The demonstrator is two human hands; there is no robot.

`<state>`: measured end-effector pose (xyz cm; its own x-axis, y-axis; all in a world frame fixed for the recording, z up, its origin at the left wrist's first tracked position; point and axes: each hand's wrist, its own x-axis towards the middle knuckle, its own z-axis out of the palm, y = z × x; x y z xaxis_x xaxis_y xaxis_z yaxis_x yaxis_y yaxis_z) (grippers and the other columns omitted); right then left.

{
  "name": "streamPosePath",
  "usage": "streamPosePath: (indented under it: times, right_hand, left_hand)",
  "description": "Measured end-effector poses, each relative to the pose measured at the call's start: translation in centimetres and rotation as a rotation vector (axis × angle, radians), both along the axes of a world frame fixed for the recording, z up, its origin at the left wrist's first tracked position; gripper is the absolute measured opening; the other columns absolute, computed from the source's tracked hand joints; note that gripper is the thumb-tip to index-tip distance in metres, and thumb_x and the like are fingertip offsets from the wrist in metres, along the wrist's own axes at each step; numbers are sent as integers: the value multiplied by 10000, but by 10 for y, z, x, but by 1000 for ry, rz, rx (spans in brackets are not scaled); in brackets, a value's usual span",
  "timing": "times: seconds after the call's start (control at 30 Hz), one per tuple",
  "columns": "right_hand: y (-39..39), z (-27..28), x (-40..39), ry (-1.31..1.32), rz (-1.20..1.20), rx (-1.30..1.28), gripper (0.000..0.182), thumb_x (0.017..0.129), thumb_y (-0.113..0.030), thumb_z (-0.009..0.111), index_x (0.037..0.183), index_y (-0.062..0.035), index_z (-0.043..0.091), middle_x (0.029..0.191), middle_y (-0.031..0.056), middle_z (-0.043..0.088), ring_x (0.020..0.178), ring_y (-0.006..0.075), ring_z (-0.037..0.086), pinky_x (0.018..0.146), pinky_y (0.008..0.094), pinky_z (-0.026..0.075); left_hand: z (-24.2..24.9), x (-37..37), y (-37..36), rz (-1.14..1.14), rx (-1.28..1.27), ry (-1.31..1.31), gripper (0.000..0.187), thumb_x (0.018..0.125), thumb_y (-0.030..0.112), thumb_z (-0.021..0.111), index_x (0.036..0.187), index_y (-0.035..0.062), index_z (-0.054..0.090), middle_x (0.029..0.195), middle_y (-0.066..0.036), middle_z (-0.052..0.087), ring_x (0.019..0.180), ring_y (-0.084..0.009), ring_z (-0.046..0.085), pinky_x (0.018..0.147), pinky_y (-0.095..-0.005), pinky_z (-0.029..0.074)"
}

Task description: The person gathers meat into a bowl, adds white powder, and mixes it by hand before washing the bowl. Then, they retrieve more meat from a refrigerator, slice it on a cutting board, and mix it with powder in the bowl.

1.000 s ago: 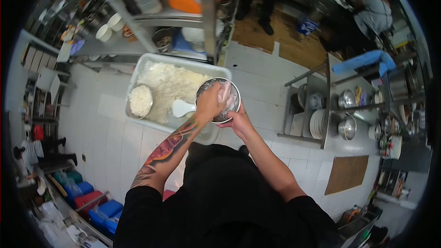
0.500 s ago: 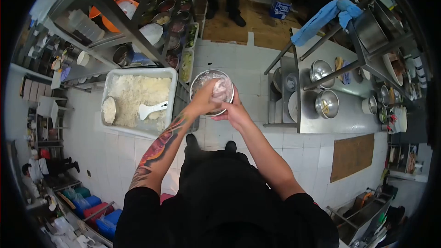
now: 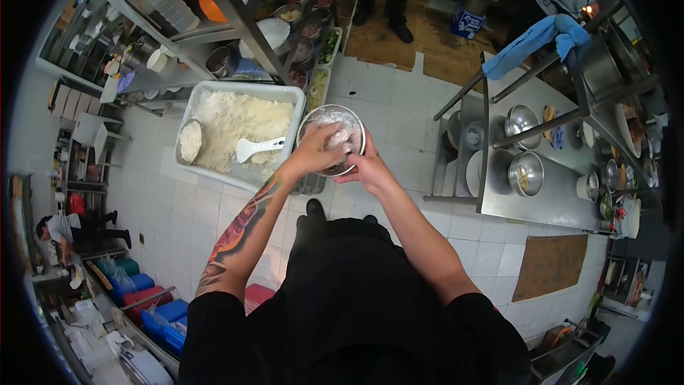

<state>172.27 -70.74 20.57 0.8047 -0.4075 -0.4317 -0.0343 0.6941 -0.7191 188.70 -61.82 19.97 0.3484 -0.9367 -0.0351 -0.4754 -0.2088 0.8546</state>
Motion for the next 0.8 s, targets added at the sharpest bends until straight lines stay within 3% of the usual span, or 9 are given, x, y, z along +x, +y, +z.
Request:
streamPosePath:
  times: [0.1,0.17,0.27,0.37,0.4,0.57,0.67,0.77,0.8]
  right_hand:
    - [15,5,3,0,19,-19,969,799,99,466,1563,-336,62,1481,172,358,1055,368,646,679,453,651]
    - [20,5,-2,-9,16,-8,985,790,108,472,1567,-324,48,1467,163,373,1093,364,624,696,467,648]
    - [18,-4,-26,-17,-13,-69,967,796,118,461,1561,-326,71,1460,164,377,1104,370,617,703,473,650]
    - [7,-24,-54,8,-86,-93,948,804,122,460,1555,-314,80,1456,167,378,1126,379,607,707,483,650]
    - [4,-28,-66,18,-144,-57,942,806,118,464,1552,-309,79,1447,168,389,1129,383,607,703,485,651]
    - [12,-24,-145,-16,-332,49,941,806,108,479,1547,-298,65,1425,170,419,1143,392,605,696,485,651]
    - [36,-18,-177,-39,-466,4,944,816,93,490,1551,-326,71,1425,169,421,1083,382,638,681,457,651]
    - [65,-24,-204,-22,-612,-23,963,826,88,495,1559,-351,49,1451,169,396,1067,358,647,680,443,647]
    - [69,-29,-224,-1,-626,59,993,837,80,506,1562,-356,-15,1476,172,371,1079,342,642,693,435,644]
  left_hand:
    - [-36,-12,-4,145,41,127,573,724,203,776,1250,50,606,1256,-216,524,1212,-427,484,1005,-413,432]
    - [-18,-25,-5,114,-13,-57,531,672,135,776,1183,73,643,1188,-192,552,1181,-426,498,983,-427,443]
    - [19,-48,-11,-55,26,-621,477,611,22,749,1067,149,685,1176,-154,540,1174,-373,494,906,-423,497]
    - [4,-56,-31,-308,-126,-721,496,606,-20,717,1070,150,677,1249,-160,507,1217,-385,466,927,-461,482]
    - [1,-63,-32,-459,-152,-661,526,624,-45,691,1112,150,675,1295,-176,490,1269,-394,442,987,-447,465]
    - [16,-105,-37,-562,-228,-243,594,709,-10,672,1289,96,603,1406,-213,441,1290,-422,450,1041,-408,425]
    - [-8,-156,-38,-313,82,11,623,827,202,716,1383,76,466,1283,-230,494,1200,-318,520,964,-394,480]
    - [-17,-232,-46,-181,328,175,724,771,259,759,1383,35,442,1277,-255,421,1186,-385,519,985,-408,476]
    - [-52,-254,-51,-161,282,296,658,746,222,769,1325,74,493,1274,-256,390,1172,-417,523,936,-411,506]
